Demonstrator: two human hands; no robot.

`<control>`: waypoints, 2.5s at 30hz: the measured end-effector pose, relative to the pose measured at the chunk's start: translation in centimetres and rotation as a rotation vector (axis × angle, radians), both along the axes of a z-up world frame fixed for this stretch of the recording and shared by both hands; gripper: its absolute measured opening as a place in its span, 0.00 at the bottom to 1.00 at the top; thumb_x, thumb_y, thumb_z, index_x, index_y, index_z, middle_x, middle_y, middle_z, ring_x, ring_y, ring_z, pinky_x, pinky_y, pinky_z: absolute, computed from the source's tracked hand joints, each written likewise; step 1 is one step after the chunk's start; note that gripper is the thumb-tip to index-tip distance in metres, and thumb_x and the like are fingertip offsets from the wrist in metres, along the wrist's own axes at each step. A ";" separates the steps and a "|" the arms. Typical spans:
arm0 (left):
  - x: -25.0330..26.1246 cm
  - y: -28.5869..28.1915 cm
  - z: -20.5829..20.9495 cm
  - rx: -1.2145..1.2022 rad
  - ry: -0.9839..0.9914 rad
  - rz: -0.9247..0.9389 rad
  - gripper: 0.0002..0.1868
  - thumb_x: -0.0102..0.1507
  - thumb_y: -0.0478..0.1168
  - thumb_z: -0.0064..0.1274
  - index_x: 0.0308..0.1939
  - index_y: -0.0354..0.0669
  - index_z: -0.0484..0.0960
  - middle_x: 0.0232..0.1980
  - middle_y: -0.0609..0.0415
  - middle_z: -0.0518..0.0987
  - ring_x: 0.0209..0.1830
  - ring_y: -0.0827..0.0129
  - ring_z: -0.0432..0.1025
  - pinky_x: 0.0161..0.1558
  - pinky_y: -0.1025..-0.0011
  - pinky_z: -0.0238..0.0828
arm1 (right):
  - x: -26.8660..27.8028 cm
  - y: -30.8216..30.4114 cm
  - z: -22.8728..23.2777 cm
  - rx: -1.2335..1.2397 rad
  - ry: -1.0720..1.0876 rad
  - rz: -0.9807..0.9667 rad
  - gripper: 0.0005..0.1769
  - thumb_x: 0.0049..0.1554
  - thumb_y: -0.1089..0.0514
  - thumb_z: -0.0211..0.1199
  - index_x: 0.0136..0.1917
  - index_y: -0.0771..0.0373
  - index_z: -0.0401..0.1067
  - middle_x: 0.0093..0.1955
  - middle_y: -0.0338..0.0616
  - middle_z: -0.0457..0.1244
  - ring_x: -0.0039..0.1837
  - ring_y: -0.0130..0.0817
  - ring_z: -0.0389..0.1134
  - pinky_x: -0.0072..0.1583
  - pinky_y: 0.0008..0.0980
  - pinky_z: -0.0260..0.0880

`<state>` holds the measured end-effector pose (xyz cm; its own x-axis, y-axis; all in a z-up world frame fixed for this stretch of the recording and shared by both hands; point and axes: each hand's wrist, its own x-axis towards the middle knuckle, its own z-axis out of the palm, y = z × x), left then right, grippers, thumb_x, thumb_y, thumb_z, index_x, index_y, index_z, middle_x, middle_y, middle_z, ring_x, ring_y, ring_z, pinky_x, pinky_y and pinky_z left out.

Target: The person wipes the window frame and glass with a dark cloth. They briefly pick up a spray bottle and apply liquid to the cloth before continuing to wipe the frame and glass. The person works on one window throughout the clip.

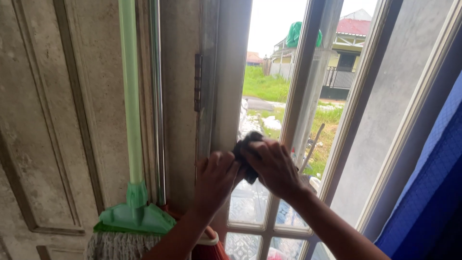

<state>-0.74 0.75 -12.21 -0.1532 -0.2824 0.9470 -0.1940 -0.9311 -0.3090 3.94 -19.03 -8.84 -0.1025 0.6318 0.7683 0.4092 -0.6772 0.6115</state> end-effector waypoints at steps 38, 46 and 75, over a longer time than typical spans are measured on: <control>-1.1 -3.2 -9.9 0.037 0.280 0.136 0.07 0.63 0.53 0.56 0.38 0.63 0.75 0.42 0.67 0.72 0.42 0.68 0.68 0.41 0.64 0.58 | -4.4 -2.2 -11.5 0.082 -0.070 -0.194 0.02 0.57 0.56 0.62 0.44 0.48 0.75 0.43 0.35 0.60 0.47 0.38 0.63 0.48 0.37 0.61; -1.8 -1.2 -14.5 0.187 0.618 0.193 0.17 0.49 0.60 0.67 0.30 0.59 0.81 0.41 0.62 0.72 0.47 0.63 0.65 0.49 0.54 0.63 | -5.1 -0.7 -18.2 0.161 0.089 -0.094 0.03 0.59 0.54 0.63 0.47 0.51 0.76 0.42 0.35 0.58 0.44 0.35 0.64 0.48 0.33 0.63; -3.7 -2.5 -1.6 -0.148 0.188 0.181 0.10 0.69 0.53 0.54 0.44 0.54 0.80 0.42 0.61 0.70 0.42 0.68 0.66 0.42 0.65 0.55 | -3.6 2.2 -3.4 0.215 -0.024 0.071 0.10 0.61 0.53 0.64 0.55 0.55 0.75 0.56 0.40 0.61 0.54 0.42 0.62 0.49 0.35 0.65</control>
<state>-4.40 -1.71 -13.79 0.0687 -0.1464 0.9868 -0.0617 -0.9879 -0.1422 0.34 -16.85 -12.19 -0.1612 0.4441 0.8814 0.4476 -0.7630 0.4663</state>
